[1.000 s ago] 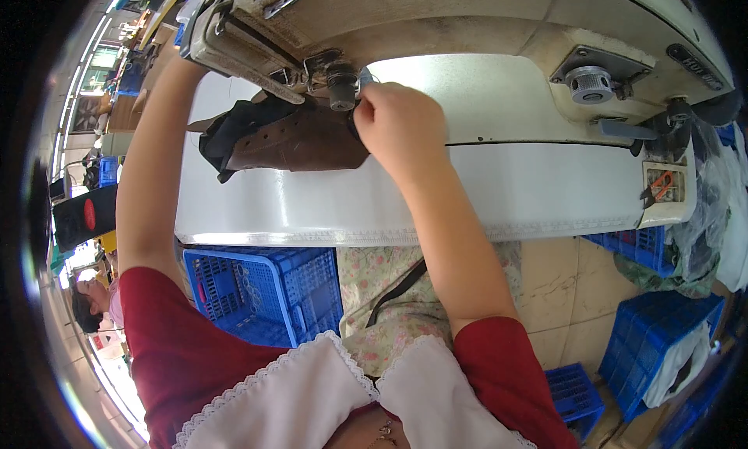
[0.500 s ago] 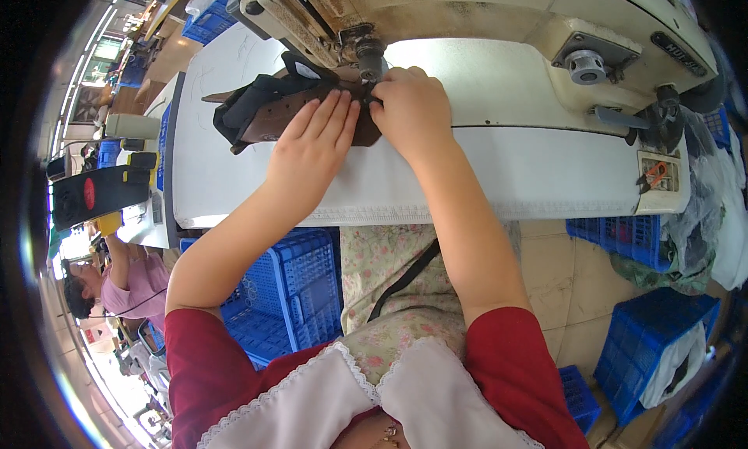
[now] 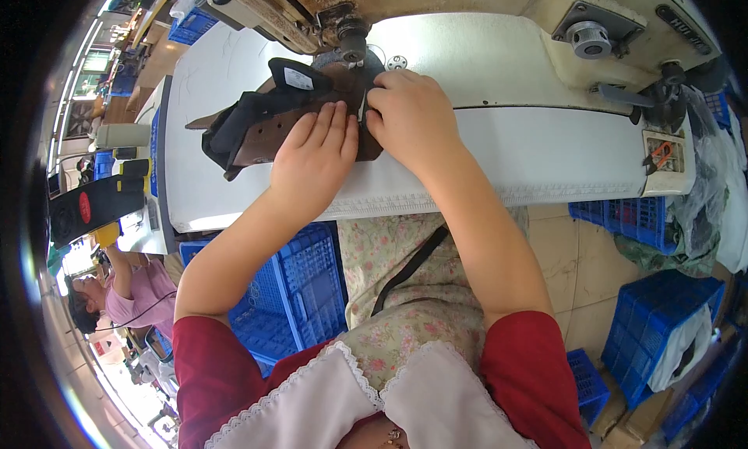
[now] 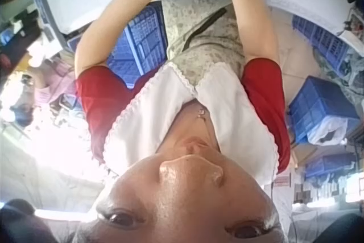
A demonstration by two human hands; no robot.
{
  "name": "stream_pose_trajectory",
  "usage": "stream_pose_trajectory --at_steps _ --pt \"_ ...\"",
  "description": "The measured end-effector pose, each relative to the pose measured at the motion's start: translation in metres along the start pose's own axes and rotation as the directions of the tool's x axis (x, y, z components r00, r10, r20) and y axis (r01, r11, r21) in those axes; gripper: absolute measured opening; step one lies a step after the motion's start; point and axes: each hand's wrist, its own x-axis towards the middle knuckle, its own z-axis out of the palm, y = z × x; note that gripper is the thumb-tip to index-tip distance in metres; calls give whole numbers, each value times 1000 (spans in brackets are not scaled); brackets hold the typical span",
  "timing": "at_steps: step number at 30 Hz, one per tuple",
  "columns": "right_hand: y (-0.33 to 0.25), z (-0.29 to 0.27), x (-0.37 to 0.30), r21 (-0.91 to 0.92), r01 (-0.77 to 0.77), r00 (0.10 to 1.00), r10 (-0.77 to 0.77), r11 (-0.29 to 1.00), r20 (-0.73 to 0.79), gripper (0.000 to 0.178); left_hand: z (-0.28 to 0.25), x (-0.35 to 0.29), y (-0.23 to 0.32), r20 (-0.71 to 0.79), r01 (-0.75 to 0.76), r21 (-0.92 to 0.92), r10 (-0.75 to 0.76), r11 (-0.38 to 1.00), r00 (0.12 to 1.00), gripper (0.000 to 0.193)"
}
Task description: The recorder is stitching and trimming components of a shoe upper using a heavy-duty sewing machine.
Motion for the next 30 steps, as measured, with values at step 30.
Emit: stream_pose_trajectory --at_steps 30 --pt "3 14 -12 -49 90 993 -93 995 -69 14 2 -4 -5 -50 20 -12 -20 1000 999 38"
